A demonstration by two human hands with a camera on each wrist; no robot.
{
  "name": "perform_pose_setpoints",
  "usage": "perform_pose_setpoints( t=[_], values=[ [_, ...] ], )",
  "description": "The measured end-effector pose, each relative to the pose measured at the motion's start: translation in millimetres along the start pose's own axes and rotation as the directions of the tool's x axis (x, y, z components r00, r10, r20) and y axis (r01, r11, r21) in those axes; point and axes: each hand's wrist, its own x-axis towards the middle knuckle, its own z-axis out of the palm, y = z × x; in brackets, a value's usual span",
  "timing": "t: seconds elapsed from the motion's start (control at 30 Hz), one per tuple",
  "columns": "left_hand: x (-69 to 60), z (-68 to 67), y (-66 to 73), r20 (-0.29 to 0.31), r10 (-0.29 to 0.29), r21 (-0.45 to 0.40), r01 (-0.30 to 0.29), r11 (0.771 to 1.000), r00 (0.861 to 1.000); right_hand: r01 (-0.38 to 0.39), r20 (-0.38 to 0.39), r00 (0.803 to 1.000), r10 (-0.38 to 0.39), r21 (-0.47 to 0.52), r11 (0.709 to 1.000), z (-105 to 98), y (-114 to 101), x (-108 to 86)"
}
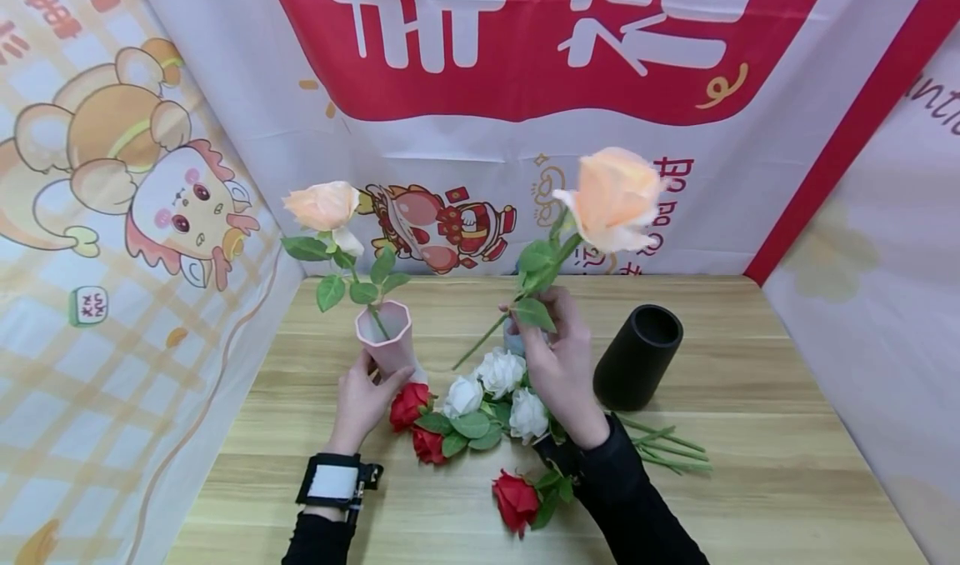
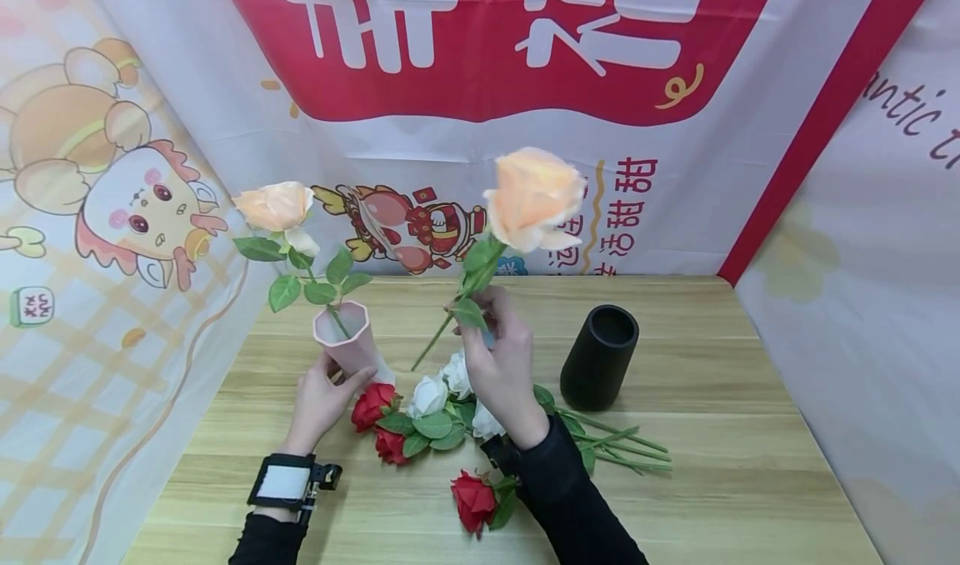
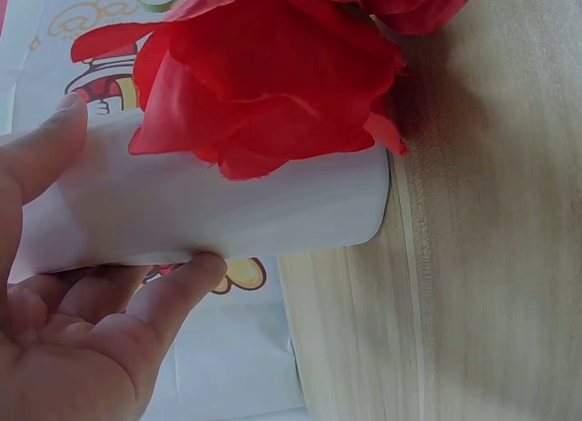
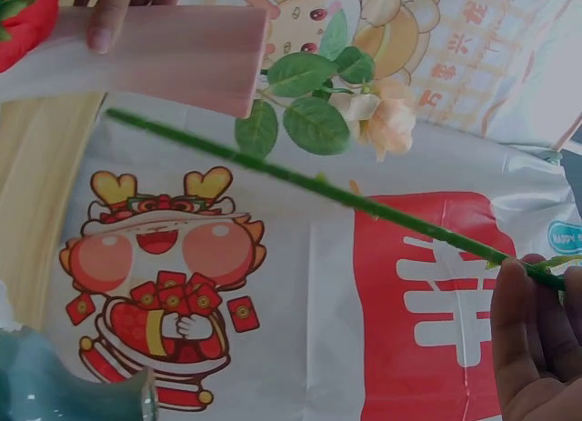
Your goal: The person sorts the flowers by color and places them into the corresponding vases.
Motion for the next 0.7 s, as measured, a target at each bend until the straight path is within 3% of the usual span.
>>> perform_pose_setpoints(
  t=[0.23,0.7],
  values=[
    [-0.3,0.2,-2.2,-0.006,0.008,0.003,-0.008,1.0,1.0,0.061,0.042,0.997,-0.062,0.026,0.998,3,-7,10.3],
    [-0.4,0.3,-0.4,0.004,0.005,-0.006,-0.005,1.0,1.0,0.051,-0.011,0.999,-0.05,0.156,0.986,8,-11,17.2]
  ],
)
